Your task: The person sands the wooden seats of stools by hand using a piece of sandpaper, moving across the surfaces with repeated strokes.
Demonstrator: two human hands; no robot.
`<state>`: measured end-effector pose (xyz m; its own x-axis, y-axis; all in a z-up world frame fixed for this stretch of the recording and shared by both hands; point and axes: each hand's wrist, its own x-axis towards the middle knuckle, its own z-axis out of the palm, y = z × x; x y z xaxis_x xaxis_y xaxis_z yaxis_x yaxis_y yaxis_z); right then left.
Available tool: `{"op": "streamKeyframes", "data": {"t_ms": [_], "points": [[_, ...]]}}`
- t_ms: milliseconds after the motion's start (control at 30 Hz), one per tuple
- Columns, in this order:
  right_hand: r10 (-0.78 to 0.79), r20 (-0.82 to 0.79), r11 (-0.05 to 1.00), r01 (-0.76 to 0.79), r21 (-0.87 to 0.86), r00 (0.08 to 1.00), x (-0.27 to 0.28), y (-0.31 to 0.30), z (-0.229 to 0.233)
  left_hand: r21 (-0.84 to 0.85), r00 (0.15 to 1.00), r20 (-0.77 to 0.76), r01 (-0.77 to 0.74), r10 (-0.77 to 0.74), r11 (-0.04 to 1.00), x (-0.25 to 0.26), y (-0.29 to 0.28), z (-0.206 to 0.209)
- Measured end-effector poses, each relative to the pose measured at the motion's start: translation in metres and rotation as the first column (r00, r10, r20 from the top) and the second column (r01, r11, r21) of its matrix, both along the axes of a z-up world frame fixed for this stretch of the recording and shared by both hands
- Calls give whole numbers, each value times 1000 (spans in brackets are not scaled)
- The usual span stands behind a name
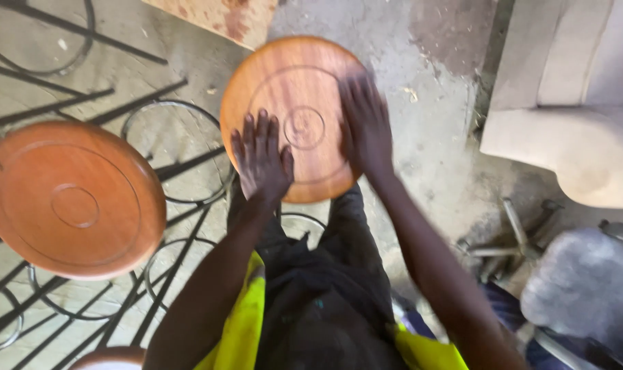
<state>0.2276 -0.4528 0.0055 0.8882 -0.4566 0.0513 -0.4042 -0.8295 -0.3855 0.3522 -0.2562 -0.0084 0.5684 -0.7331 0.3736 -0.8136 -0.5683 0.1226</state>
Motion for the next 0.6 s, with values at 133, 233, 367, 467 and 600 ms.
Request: {"op": "streamKeyframes", "data": {"t_ms": [133,233,367,467,600], "points": [[-537,198,839,494,229,820,-85,85,-35,8,1000,-27,-7,7,1000,4,0,-3],[-708,-32,623,645,443,706,-23,4,-30,14,999,-36,-8,8,1000,5,-2,-2],[-289,-10,882,271,385,957,106,-68,-100,146,973,-230,23,11,989,1,5,15],[104,641,23,-646,763,761,228,-43,-140,68,980,-201,23,-9,997,2,-4,13],[298,-152,855,-193,481,942,202,-43,-15,110,971,-240,8,19,994,1,-1,10]]}}
